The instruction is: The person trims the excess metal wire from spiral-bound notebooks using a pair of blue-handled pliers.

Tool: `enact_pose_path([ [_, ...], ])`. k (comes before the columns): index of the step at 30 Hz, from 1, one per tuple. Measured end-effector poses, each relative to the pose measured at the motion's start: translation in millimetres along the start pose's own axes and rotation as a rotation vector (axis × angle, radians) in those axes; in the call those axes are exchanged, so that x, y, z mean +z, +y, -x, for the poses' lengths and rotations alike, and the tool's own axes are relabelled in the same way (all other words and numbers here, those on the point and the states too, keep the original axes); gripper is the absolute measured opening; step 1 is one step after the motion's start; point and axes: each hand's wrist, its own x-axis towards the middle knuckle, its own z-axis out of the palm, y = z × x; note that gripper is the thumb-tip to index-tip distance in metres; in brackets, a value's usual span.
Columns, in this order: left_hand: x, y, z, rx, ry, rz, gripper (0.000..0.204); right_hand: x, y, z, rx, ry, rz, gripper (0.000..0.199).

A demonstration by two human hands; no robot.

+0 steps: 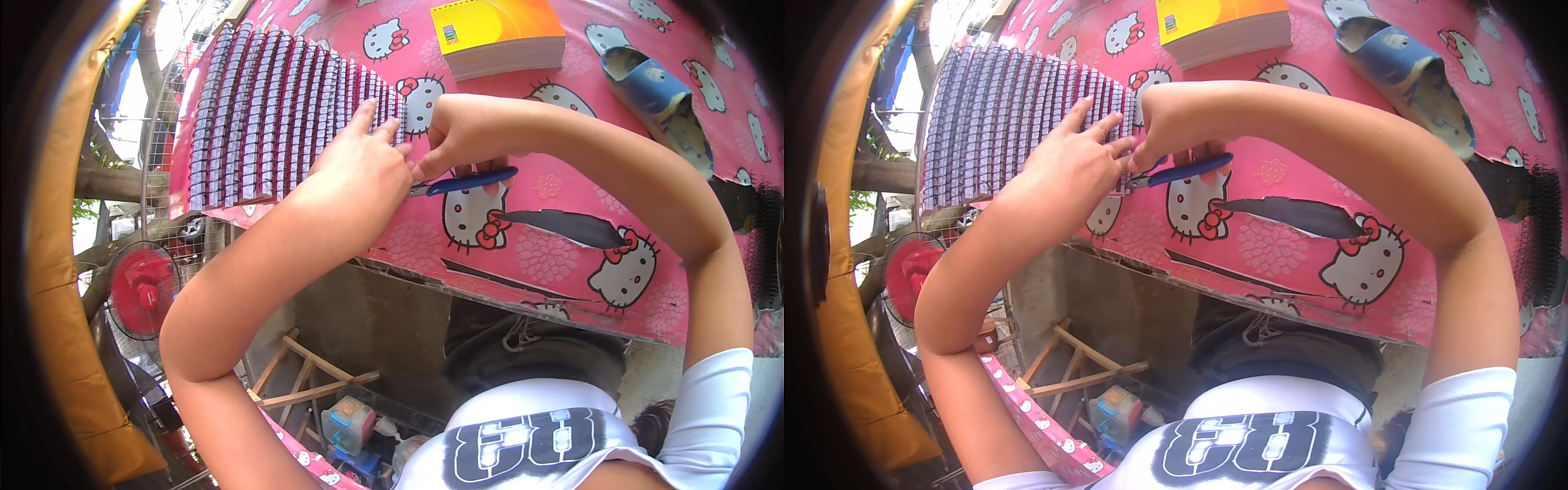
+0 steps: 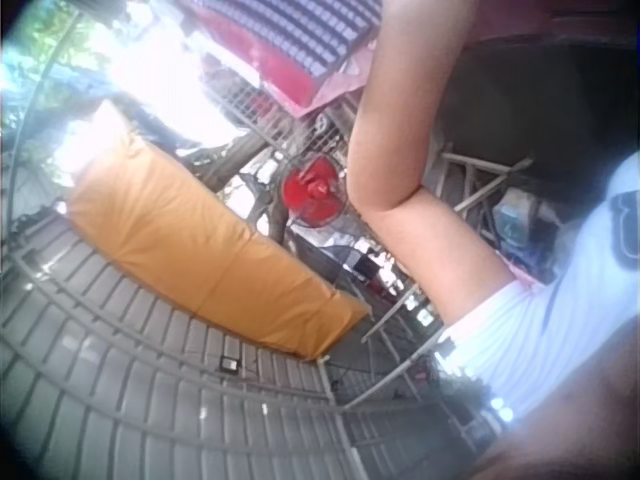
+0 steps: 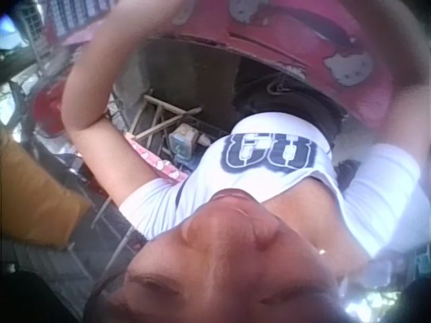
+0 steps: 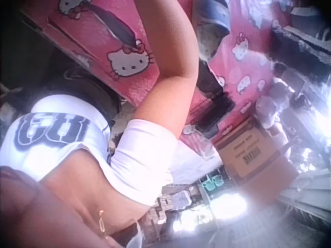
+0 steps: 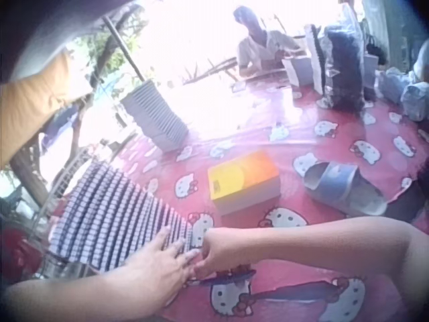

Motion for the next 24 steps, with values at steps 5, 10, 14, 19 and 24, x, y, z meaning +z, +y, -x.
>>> enact_pose_path([
  [5, -0.6, 2.9, -9.4, 0.009, -0.127, -0.007, 0.059, 19.9, 2.1, 15.2, -0.247, 0.166, 0.379, 0.044],
  [10, -6.7, 7.1, -11.4, -0.013, -0.19, -0.018, 0.056, 41.4, 34.6, 14.2, -0.565, 0.538, 0.858, 0.047],
  [14, -10.1, 5.3, -9.7, -0.004, -0.177, 0.006, 0.049, 53.0, 39.5, 9.9, -0.595, 0.633, 0.837, 0.045],
  [19, 2.6, 5.7, -10.9, -0.021, -0.074, 0.01, 0.041, 41.8, 17.7, 6.8, -0.35, 0.345, 0.573, 0.042],
  [24, 2.5, 10.5, 3.1, -0.08, 0.045, -0.043, 0.04, -3.1, -18.0, -14.3, 0.256, -0.227, 0.039, 0.06],
])
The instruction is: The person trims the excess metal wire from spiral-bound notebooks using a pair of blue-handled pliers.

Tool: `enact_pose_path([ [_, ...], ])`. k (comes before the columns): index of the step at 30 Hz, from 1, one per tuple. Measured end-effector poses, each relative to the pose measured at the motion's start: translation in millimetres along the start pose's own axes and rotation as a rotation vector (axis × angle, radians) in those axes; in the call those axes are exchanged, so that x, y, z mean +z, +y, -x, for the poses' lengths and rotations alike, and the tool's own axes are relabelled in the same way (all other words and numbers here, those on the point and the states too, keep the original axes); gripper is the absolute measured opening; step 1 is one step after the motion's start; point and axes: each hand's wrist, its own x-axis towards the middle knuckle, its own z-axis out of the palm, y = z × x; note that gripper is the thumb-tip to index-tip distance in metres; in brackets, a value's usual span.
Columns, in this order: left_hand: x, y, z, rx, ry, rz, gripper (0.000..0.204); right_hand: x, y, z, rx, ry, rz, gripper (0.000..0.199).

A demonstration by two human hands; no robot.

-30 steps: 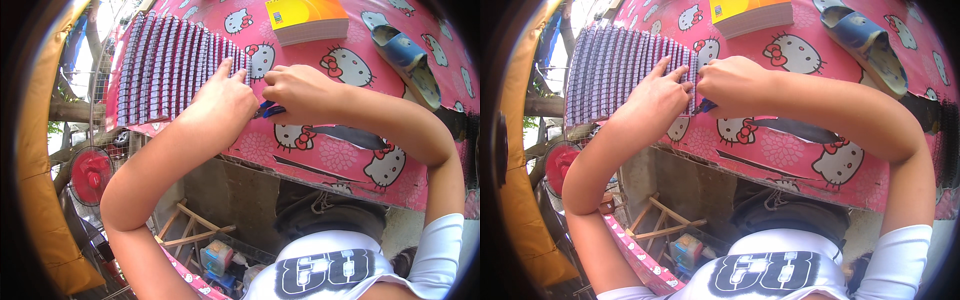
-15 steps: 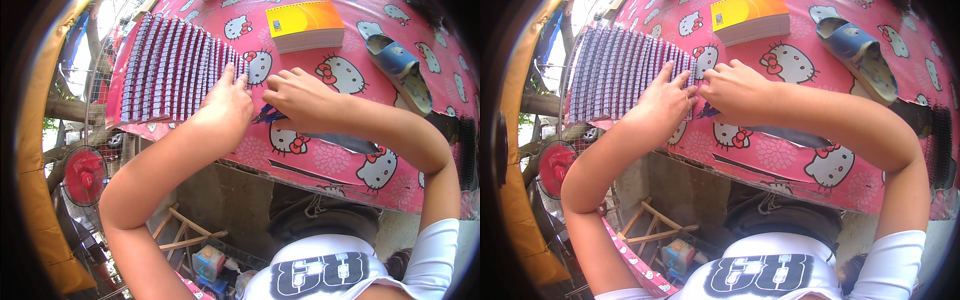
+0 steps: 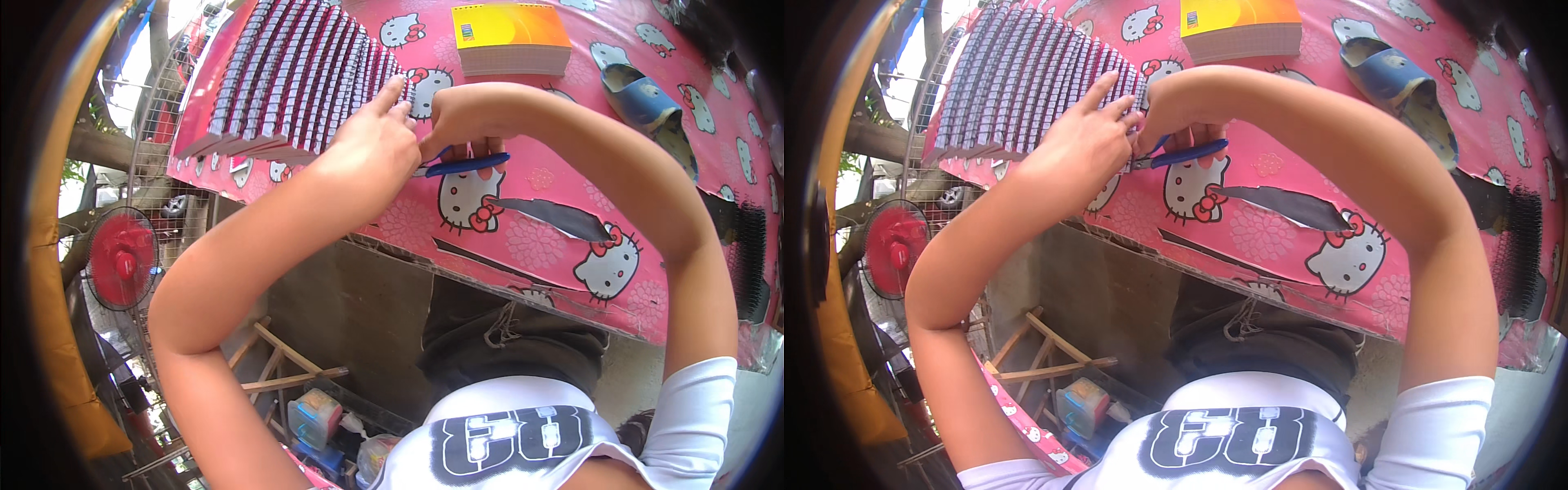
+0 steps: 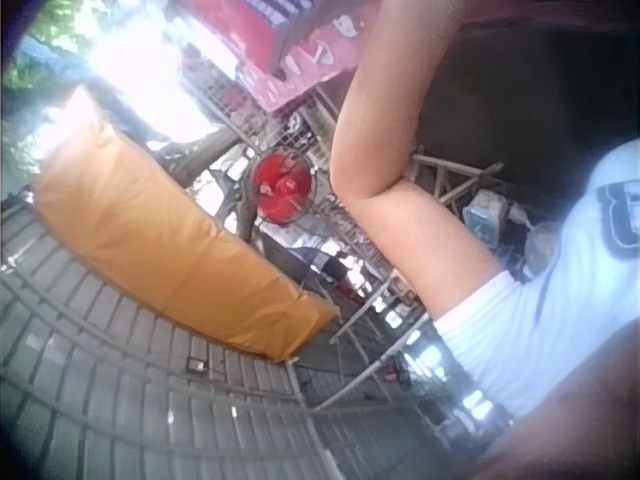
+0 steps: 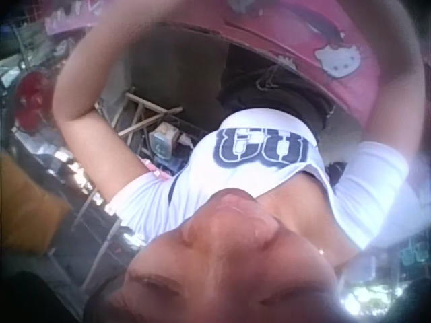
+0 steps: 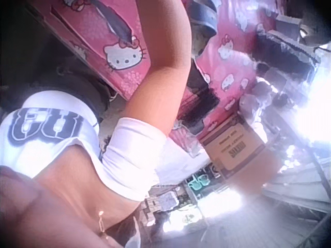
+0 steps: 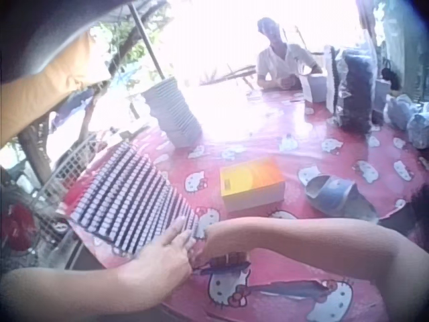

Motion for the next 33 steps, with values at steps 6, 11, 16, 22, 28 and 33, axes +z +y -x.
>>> enact_pose_path([
  [6, 12.1, 36.6, 60.2, 0.061, 0.274, 0.548, 0.022, 35.7, 2.0, 21.8, -0.237, 0.408, 0.499, 0.051],
  [11, 97.8, 61.1, 96.5, -0.45, 0.599, 1.451, 0.021, 63.7, 78.8, 85.4, -0.316, 0.973, 0.85, 0.037],
  [16, 186.6, 62.1, 65.7, -0.793, 1.13, 2.704, 0.033, 87.7, 105.2, 109.7, -0.561, 0.929, 0.796, 0.081],
  [22, 235.3, 56.3, -3.5, -0.396, 1.155, 2.509, 0.047, 92.6, 48.5, 55.6, -0.637, 0.379, -0.165, 0.088],
  [28, 178.5, 53.8, -18.4, -0.416, 1.12, 2.884, 0.055, 94.6, 34.9, -3.1, -0.678, 0.644, -0.55, 0.098],
  [33, 150.9, 83.7, -19.4, -0.431, 1.199, 2.926, 0.05, 91.2, 22.6, -40.0, -0.685, 0.686, -0.677, 0.093],
])
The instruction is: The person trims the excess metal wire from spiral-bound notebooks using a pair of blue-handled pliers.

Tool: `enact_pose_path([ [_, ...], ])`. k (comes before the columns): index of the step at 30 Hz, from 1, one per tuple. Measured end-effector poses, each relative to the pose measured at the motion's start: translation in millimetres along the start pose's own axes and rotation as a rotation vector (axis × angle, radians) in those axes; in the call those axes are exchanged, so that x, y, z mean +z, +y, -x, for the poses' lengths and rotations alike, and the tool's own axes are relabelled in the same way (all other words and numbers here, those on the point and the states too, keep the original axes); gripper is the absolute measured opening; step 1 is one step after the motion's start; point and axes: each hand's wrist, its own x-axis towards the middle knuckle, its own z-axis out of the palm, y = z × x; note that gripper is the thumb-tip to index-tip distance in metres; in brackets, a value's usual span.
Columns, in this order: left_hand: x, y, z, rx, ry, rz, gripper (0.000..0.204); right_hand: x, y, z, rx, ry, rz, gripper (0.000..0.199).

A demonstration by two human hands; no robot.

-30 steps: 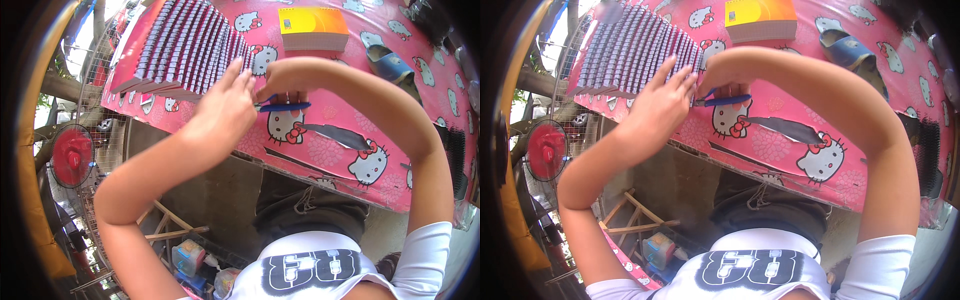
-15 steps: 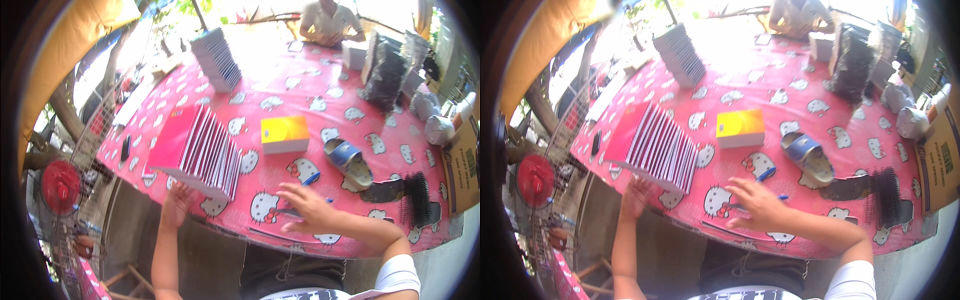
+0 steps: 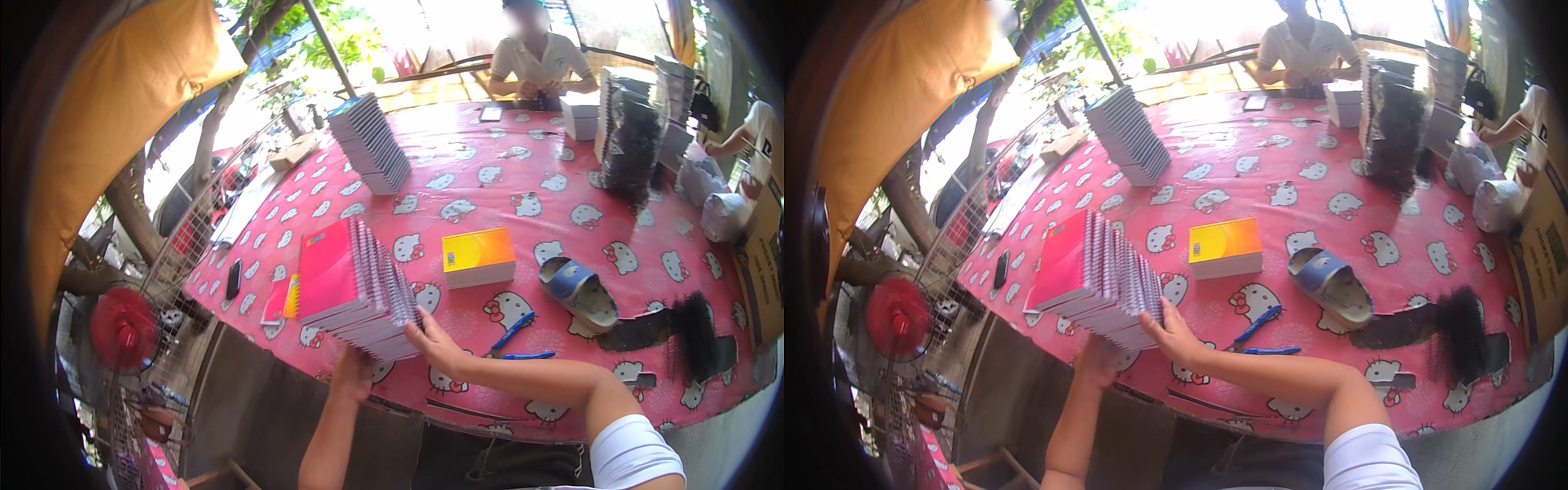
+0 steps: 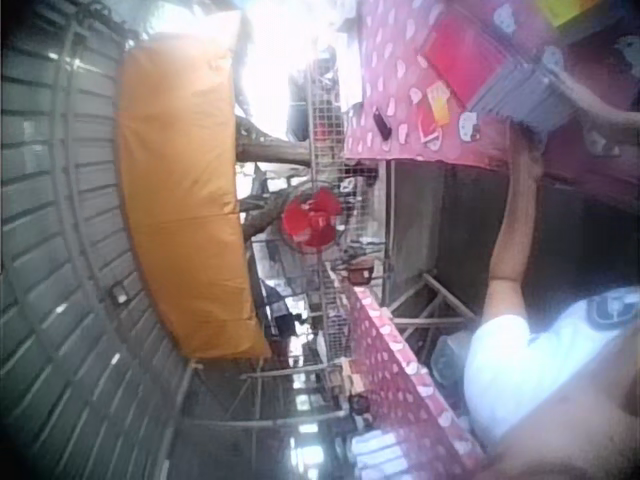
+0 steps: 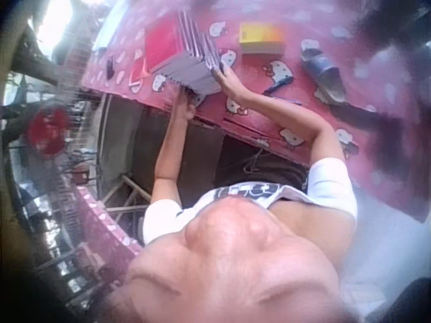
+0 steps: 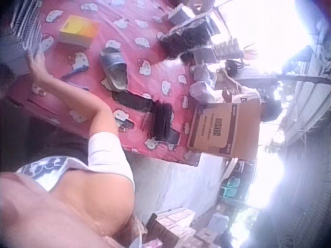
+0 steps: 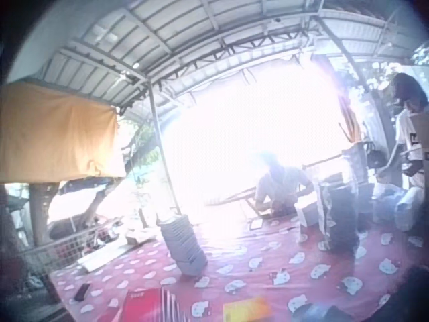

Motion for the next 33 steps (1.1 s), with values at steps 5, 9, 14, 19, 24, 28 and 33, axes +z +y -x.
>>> enact_pose_path([
  [5, 63.2, -31.0, 19.6, 0.164, 0.133, 0.126, 0.045, -20.4, 16.6, -18.4, -0.073, 0.034, -0.143, 0.086],
  [9, 115.4, -30.7, 30.5, 0.2, 0.259, 0.266, 0.046, -43.9, 9.0, -25.1, 0.059, -0.031, -0.306, 0.082],
  [14, 96.7, -21.6, 33.5, 0.087, 0.305, 0.284, 0.053, -45.5, 4.2, -12.5, -0.027, 0.089, -0.235, 0.071],
  [19, 50.0, 32.8, -9.5, 0.241, 0.418, -0.038, 0.05, -39.0, -45.4, 47.7, 0.2, 0.103, -0.184, 0.075],
  [24, -15.9, 51.6, -100.6, 0.017, 0.127, -0.086, 0.042, -21.9, -43.8, 42.0, 0.349, 0.142, -0.276, 0.065],
  [28, -12.6, 50.7, -111.3, -0.111, -0.069, -0.141, 0.034, 0.0, -21.2, 20.3, 0.172, 0.188, -0.142, 0.073],
  [33, -25.1, 64.6, -52.7, -0.203, -0.082, -0.221, 0.042, -6.3, -13.5, -27.1, 0.243, 0.112, -0.168, 0.09],
])
